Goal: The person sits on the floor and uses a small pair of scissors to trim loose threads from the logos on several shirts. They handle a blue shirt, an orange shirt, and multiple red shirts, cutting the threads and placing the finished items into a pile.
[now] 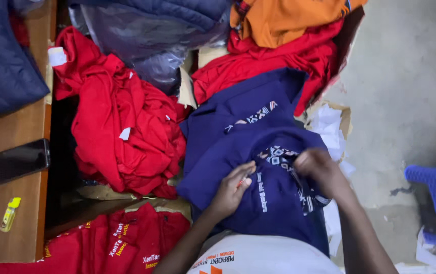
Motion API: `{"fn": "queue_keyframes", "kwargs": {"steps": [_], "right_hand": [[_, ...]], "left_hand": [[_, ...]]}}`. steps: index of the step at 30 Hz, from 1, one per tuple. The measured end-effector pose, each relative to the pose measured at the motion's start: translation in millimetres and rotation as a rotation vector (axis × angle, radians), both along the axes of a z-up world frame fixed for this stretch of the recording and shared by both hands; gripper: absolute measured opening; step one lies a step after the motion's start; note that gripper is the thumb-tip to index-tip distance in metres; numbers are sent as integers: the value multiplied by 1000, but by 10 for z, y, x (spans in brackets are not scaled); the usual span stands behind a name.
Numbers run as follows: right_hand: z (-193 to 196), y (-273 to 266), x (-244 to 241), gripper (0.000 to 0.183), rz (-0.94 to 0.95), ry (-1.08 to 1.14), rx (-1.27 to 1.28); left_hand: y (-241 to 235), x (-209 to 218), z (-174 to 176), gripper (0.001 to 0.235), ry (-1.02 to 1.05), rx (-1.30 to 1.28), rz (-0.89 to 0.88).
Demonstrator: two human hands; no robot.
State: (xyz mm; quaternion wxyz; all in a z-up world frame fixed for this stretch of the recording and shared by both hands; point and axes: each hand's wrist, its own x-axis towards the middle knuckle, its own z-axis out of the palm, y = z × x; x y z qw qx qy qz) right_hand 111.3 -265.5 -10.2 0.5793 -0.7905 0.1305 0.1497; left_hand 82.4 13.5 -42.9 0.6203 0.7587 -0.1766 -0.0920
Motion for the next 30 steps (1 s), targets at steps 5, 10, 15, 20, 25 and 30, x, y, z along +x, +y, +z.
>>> {"fn": "queue_keyframes", "kwargs": {"steps": [5,10,15,20,25,30], "right_hand": [[-300,-102,1635,41,-154,-382,125],[-1804,-206,4116,37,-416,-291,562],[-1754,-159,5051,42,-898,-312,730],[-539,281,3538,27,-468,-691,632],[356,403,1727,69,175,-407,925],[841,515,724,51,1431,-377,954]], "left_hand": [[-10,110,-248,31,60,-31,116],[-24,115,-176,39,22,-20,293],[69,-17,-214,34,173,-120,371],[167,61,-155,31,85,-187,506],[417,188,30,37,-231,-279,814],[696,15,88,26,-486,-244,896]]}}
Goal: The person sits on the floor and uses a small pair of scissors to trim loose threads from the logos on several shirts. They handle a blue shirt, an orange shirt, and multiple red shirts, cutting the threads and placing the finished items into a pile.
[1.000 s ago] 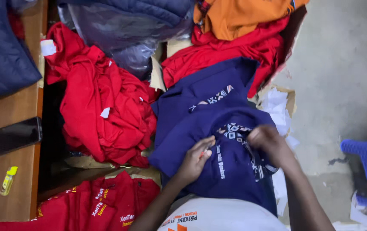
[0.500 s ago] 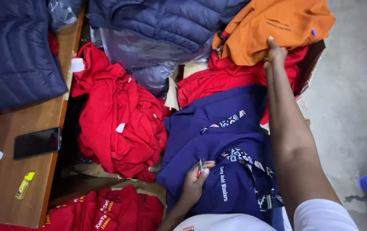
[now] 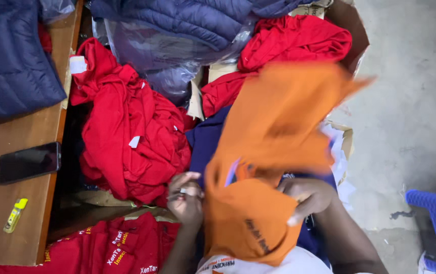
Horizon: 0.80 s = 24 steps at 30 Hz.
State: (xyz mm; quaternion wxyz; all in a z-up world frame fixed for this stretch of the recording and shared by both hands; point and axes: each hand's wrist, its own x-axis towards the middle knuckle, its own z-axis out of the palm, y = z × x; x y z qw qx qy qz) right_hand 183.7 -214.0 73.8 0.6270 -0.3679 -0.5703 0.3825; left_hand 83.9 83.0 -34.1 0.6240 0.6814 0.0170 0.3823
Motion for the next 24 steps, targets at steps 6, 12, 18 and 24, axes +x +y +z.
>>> {"fn": "queue_keyframes", "kwargs": {"steps": [6,12,18,24], "right_hand": [[-376,-172,-702,41,-823,248,-605],[-615,-586,-1085,32,-1164,39,-471],[-411,-1092,-1420,29,-1853,68,175],[-369,-678,-998,38,-1504,-254,-1368]], "left_hand": [[-208,-43,615,69,338,18,-703],[112,-178,288,14,215,55,-439],[201,-472,1094,7,-102,168,-17],[-65,-82,839,28,307,187,-424]]}}
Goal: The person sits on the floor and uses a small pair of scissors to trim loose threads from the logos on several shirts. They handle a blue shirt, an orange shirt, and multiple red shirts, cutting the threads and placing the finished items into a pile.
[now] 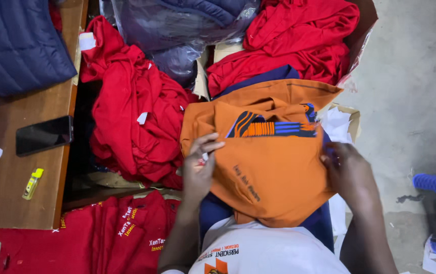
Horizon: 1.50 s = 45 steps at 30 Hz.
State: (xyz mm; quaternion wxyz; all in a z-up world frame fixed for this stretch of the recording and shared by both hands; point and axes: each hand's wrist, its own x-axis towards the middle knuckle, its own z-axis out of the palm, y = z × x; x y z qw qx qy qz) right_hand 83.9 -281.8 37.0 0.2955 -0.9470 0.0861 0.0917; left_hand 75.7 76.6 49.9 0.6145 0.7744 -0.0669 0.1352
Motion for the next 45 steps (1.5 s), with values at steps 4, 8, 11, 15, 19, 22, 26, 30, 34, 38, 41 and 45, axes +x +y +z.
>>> {"fn": "queue_keyframes", "kwargs": {"steps": [4,8,11,15,19,22,26,30,34,38,41,45], "right_hand": [[-29,119,-78,29,41,-171,-29],[252,542,-114,55,157,-49,286],[108,584,70,74,264,-253,285],[-54,319,452,56,373,-49,445],[-662,249,361,46,464,171,742],[-620,321,200,21,485,171,1092],[-320,569,10,39,91,234,1348],[-659,591,-43,65,-233,293,1509],[-546,640,-152,61,-254,214,1528],[-645,613,-190,45,-226,179,1559],[-591,652,-205,50,-279,179,1544],[-528,682,-214,46,-269,178,1596]], "left_hand": [[-195,11,-342,39,127,-96,-49],[-480,-28,-182,36,-3,-66,-178],[-654,-73,-71,34,-8,-80,-253],[-620,-91,-142,33,-72,-46,-244],[-618,-130,-136,34,-72,-15,-260],[-655,-162,-117,35,-70,-21,-256],[-743,-169,-228,41,-99,113,-231],[-704,-243,-266,40,-279,502,13],[-669,-402,-285,46,-223,665,207],[-769,-444,-236,55,-126,566,6],[-758,-474,-401,42,-166,603,16],[-779,-456,-407,37,-222,482,77]]}}
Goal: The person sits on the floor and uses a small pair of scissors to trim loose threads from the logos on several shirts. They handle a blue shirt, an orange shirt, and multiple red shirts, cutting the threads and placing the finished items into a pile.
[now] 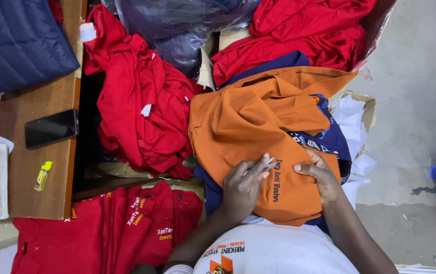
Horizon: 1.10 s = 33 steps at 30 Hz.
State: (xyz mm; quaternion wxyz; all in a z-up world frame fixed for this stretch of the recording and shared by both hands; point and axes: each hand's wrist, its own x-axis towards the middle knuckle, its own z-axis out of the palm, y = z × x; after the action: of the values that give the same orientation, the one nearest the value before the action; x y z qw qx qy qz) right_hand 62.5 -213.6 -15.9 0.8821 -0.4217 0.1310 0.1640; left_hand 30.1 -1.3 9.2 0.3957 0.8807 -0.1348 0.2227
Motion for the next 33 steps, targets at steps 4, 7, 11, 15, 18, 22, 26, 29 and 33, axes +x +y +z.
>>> {"fn": "queue_keyframes", "kwargs": {"steps": [4,7,11,15,18,22,26,29,33], "right_hand": [[98,24,-4,45,-2,5,7],[-98,-26,-26,48,21,-13,38],[-165,-37,-40,47,1,-28,62],[-173,-46,-29,47,11,-56,85],[-56,-68,-52,59,15,6,54],[38,-101,-107,81,91,-53,46],[115,-16,-88,96,101,-11,-114],[155,14,-49,79,64,26,-96],[168,24,-42,72,65,-5,-79]], "left_hand": [[-28,36,97,33,-21,-102,-38],[-45,38,189,32,-11,-140,-77],[-33,36,239,32,31,-149,-111],[-7,37,128,30,71,-165,-136],[2,73,346,32,46,-232,-159],[32,16,294,34,49,-228,-166],[121,-47,67,32,-16,-60,-143],[172,-25,46,30,-36,-18,-166],[203,-20,152,30,-9,-27,-210]]}}
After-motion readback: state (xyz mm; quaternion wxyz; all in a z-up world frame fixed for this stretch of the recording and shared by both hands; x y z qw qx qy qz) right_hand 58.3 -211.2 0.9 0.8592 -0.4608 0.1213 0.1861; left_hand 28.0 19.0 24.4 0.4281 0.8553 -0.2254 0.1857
